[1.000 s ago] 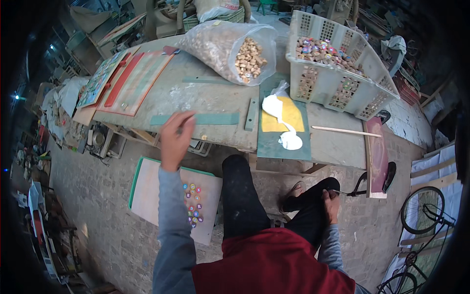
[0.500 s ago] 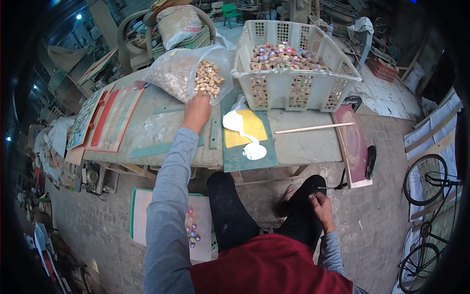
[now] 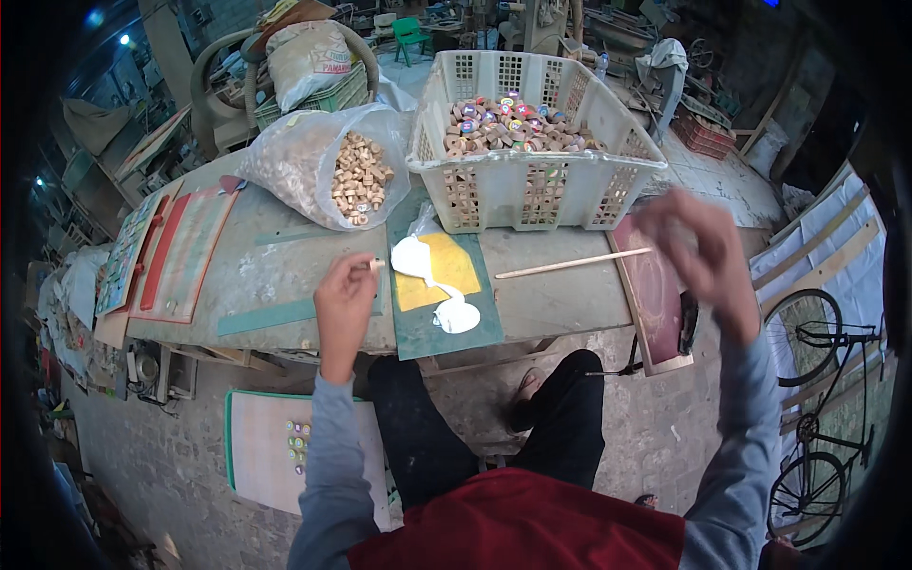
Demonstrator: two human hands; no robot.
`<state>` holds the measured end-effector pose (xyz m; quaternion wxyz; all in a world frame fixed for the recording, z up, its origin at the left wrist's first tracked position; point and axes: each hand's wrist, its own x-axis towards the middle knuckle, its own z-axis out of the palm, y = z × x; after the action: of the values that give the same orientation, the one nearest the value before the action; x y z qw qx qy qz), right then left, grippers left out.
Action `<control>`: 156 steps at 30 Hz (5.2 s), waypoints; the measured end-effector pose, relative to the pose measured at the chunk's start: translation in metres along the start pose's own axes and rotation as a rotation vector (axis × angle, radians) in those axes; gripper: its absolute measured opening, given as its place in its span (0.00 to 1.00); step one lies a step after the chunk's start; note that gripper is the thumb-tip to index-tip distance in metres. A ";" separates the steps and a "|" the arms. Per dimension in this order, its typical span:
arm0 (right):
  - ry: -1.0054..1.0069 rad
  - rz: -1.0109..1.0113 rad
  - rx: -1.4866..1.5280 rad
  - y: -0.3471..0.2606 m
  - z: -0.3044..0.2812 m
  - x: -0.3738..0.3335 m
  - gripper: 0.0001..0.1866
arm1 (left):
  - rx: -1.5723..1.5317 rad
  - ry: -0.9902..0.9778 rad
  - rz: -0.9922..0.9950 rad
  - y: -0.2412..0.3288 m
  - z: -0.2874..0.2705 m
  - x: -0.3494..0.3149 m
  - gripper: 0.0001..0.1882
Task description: Assemble small wooden toy components by applying glue and attaching lettered discs.
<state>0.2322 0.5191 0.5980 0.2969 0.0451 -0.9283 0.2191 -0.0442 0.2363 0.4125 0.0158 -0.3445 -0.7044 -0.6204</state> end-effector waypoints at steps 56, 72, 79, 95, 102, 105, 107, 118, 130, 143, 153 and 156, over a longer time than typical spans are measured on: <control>-0.429 0.402 -0.213 0.143 0.008 -0.124 0.12 | 0.087 0.309 0.127 -0.020 0.029 -0.044 0.11; -0.211 0.406 -0.331 0.107 0.026 -0.144 0.10 | 0.161 0.287 0.116 -0.018 0.028 -0.044 0.11; -0.130 0.362 -0.457 0.107 0.041 -0.151 0.07 | 0.199 0.302 0.140 -0.017 0.031 -0.046 0.11; -0.127 0.420 -0.587 0.145 0.053 -0.135 0.06 | 0.255 0.241 0.153 -0.016 0.028 -0.047 0.12; -0.134 0.466 -0.584 0.096 0.056 -0.140 0.05 | 0.212 0.292 0.131 -0.017 0.026 -0.043 0.12; -0.056 0.475 -0.496 0.093 0.055 -0.150 0.05 | 0.243 0.301 0.140 -0.018 0.032 -0.041 0.11; -0.043 0.523 -0.534 0.117 0.051 -0.142 0.08 | 0.257 0.284 0.144 -0.018 0.031 -0.044 0.11; -0.019 0.484 -0.501 0.078 0.056 -0.161 0.06 | 0.057 0.282 0.103 -0.023 0.023 -0.047 0.13; -0.003 0.573 -0.634 0.088 0.067 -0.148 0.08 | 0.001 0.298 0.124 -0.023 0.020 -0.043 0.12; -0.006 0.633 -0.641 0.095 0.067 -0.144 0.07 | 0.058 -0.044 0.150 -0.001 0.010 -0.051 0.12; 0.039 0.577 -0.662 0.130 0.057 -0.130 0.08 | 0.058 -0.205 0.174 0.012 0.034 -0.055 0.13; -0.032 0.686 -0.602 0.079 0.069 -0.141 0.09 | 0.090 -0.170 0.170 0.010 0.026 -0.058 0.13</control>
<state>0.2944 0.5536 0.4375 0.1926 -0.3497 -0.9165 0.0247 0.0150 0.2321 0.3893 0.0242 -0.4533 -0.6986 -0.5530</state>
